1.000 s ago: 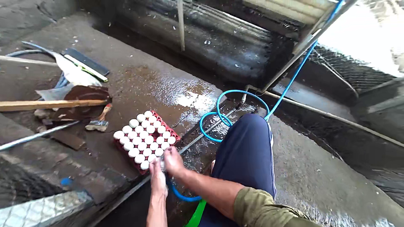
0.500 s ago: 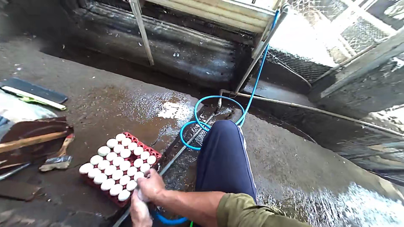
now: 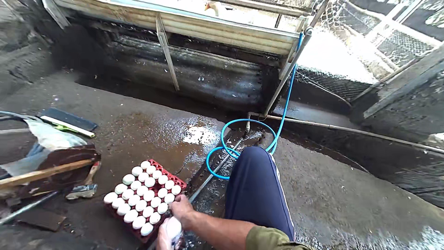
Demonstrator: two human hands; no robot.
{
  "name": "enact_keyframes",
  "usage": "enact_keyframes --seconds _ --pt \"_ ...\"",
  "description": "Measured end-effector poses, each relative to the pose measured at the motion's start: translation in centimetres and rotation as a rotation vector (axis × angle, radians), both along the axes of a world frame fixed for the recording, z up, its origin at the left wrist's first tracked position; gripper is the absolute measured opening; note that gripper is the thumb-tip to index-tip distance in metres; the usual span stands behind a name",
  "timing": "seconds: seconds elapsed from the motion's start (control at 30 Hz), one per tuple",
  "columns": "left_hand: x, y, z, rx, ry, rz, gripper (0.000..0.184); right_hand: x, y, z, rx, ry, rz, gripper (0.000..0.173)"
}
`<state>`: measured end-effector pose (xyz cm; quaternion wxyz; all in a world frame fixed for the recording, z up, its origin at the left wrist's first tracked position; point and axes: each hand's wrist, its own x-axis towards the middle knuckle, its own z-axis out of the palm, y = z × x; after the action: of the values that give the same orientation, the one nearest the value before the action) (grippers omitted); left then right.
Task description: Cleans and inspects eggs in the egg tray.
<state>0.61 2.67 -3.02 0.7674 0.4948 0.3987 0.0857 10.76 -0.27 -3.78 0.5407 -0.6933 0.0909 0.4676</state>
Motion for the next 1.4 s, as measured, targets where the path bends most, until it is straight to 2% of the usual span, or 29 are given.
enact_keyframes --seconds 0.1,0.2,0.27,0.3,0.4,0.5,0.53,0.6,0.7,0.77,0.83,0.9,0.97,1.03,1.17,1.3,1.4 --pt "0.1 0.5 -0.5 0.049 0.023 0.060 0.033 -0.1 0.0 0.4 0.072 0.043 -0.027 0.042" --pt "-0.3 1.3 -1.7 0.111 -0.006 0.164 0.043 -2.8 -0.7 1.5 0.129 -0.233 0.141 0.043" --pt "-0.8 0.8 -1.5 0.161 -0.055 0.150 0.046 -4.3 -1.0 1.5 0.119 -0.377 0.199 0.042" --pt "-0.8 0.6 -1.3 0.186 -0.021 0.125 0.046 -4.2 -0.8 1.1 0.109 -0.372 0.153 0.042" --pt "0.0 0.2 -1.2 0.310 0.130 0.162 0.043 -2.9 0.2 1.0 0.040 -0.138 0.044 0.047" --pt "-0.2 0.4 -1.3 0.365 0.045 0.172 0.042 -4.9 -0.3 2.7 0.095 -0.306 0.121 0.043" --pt "-0.3 0.2 -0.6 0.316 0.058 0.171 0.042 -5.0 -0.3 2.4 0.110 -0.338 0.114 0.041" --pt "-0.6 0.5 -0.7 0.222 0.114 0.129 0.050 -3.7 0.3 0.7 0.077 -0.227 0.078 0.044" --pt "0.1 0.4 -0.8 0.217 0.135 0.144 0.040 -1.4 1.2 -1.4 0.040 -0.031 -0.014 0.044" --pt "0.6 0.2 -0.1 0.249 0.106 0.210 0.043 -1.7 0.9 -0.3 0.049 -0.135 -0.018 0.042" --pt "0.3 0.4 0.1 0.271 0.014 0.219 0.047 -3.0 0.6 1.0 0.079 -0.339 0.129 0.043" --pt "-0.2 0.2 0.1 0.292 0.023 0.189 0.050 -3.5 0.3 0.7 0.110 -0.448 0.214 0.041" --pt "-0.1 0.3 0.7 0.265 0.154 0.123 0.056 -2.4 0.6 -0.2 0.091 -0.318 0.127 0.039" --pt "0.8 0.0 0.2 0.257 0.210 0.163 0.055 -2.1 0.9 0.1 0.045 -0.200 0.043 0.040" --pt "0.4 0.2 -0.4 0.257 0.059 0.198 0.049 -4.5 0.1 1.3 0.098 -0.411 0.114 0.039" --pt "0.8 0.0 0.3 0.231 0.133 0.119 0.051 -2.4 0.6 0.8 0.016 -0.276 0.027 0.041" --pt "1.1 0.1 2.3 0.272 0.119 0.130 0.046 -4.1 0.0 2.9 0.080 -0.352 0.099 0.042"
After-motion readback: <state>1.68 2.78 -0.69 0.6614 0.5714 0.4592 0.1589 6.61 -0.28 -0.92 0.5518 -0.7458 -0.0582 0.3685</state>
